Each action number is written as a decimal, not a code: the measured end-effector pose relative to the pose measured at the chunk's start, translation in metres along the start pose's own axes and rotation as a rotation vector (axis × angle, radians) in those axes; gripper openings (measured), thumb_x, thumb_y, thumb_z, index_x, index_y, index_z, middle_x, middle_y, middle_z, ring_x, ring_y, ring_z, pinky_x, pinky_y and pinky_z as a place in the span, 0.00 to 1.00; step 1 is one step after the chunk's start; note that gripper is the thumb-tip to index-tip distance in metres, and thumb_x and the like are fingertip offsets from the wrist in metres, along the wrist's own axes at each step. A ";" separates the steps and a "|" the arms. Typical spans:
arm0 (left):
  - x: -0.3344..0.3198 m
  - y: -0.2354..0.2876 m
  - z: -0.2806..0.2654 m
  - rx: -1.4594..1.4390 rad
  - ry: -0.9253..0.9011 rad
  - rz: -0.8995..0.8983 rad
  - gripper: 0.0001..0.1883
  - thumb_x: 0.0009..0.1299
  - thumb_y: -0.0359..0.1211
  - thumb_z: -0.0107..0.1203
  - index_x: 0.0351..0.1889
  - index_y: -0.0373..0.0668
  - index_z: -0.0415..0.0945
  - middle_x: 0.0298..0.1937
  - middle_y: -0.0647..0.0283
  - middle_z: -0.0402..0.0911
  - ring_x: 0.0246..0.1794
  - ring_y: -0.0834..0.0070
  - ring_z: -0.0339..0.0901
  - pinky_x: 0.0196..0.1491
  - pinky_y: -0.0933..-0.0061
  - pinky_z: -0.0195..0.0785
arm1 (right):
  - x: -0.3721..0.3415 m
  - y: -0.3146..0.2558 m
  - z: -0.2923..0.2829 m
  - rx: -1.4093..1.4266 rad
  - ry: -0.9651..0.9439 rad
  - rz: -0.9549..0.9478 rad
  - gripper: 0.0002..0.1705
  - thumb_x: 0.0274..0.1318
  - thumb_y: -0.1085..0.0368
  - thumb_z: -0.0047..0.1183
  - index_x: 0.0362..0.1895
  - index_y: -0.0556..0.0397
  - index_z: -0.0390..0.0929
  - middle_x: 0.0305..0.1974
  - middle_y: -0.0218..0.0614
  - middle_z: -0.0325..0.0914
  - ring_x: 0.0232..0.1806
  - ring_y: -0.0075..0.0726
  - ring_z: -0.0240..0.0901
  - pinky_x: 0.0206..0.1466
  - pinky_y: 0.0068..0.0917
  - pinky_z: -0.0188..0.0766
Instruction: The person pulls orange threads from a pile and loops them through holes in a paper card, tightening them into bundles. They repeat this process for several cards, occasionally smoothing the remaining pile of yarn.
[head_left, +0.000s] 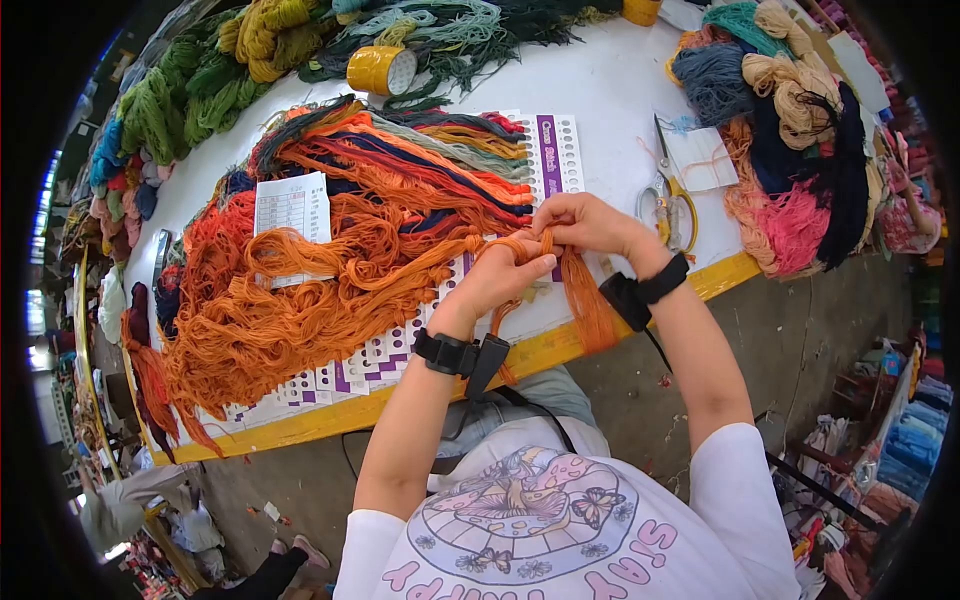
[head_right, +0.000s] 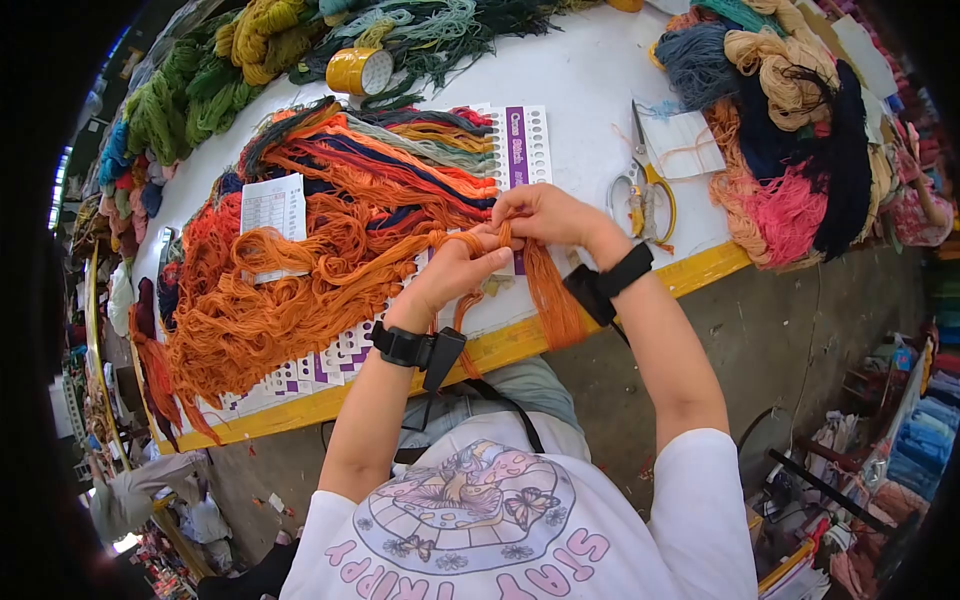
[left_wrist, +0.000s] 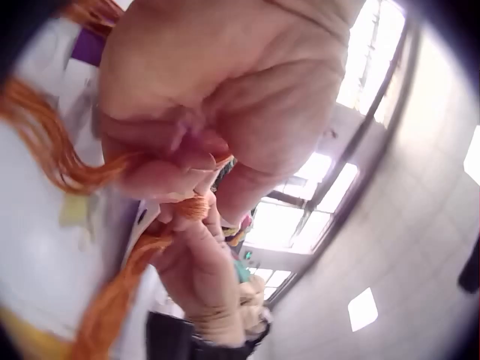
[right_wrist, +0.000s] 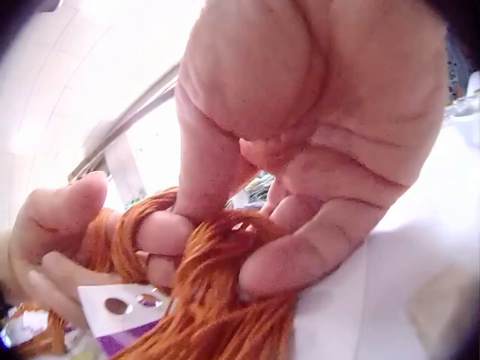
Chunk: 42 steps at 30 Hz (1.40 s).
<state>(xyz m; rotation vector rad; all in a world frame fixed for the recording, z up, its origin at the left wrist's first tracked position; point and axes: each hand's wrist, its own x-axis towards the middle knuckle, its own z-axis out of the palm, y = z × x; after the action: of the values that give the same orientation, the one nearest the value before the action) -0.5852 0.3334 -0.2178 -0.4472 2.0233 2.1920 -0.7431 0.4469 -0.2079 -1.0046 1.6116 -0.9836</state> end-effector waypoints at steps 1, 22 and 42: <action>-0.004 0.002 -0.006 -0.153 -0.031 -0.054 0.15 0.68 0.39 0.46 0.41 0.37 0.73 0.24 0.73 0.67 0.17 0.88 0.56 0.19 0.86 0.54 | 0.000 -0.008 -0.006 0.102 -0.081 0.128 0.07 0.48 0.70 0.48 0.35 0.52 0.71 0.26 0.25 0.76 0.29 0.18 0.71 0.27 0.16 0.69; -0.093 0.068 -0.113 -0.921 0.325 0.323 0.15 0.72 0.31 0.38 0.54 0.37 0.62 0.33 0.67 0.64 0.14 0.88 0.51 0.15 0.88 0.49 | 0.008 -0.017 -0.009 0.140 -0.101 0.252 0.04 0.53 0.67 0.45 0.35 0.48 0.69 0.31 0.26 0.74 0.31 0.17 0.74 0.23 0.15 0.70; -0.012 0.006 -0.020 0.952 0.403 0.344 0.11 0.58 0.29 0.53 0.38 0.39 0.77 0.47 0.56 0.75 0.37 0.60 0.75 0.39 0.67 0.68 | -0.012 -0.004 0.042 -0.223 0.433 -0.114 0.09 0.38 0.70 0.57 0.29 0.55 0.74 0.24 0.30 0.70 0.25 0.26 0.68 0.31 0.22 0.68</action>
<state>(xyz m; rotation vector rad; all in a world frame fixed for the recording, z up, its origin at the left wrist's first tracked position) -0.5724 0.3143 -0.2100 -0.4371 3.2071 1.0242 -0.6994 0.4509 -0.2093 -1.0937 2.0748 -1.1756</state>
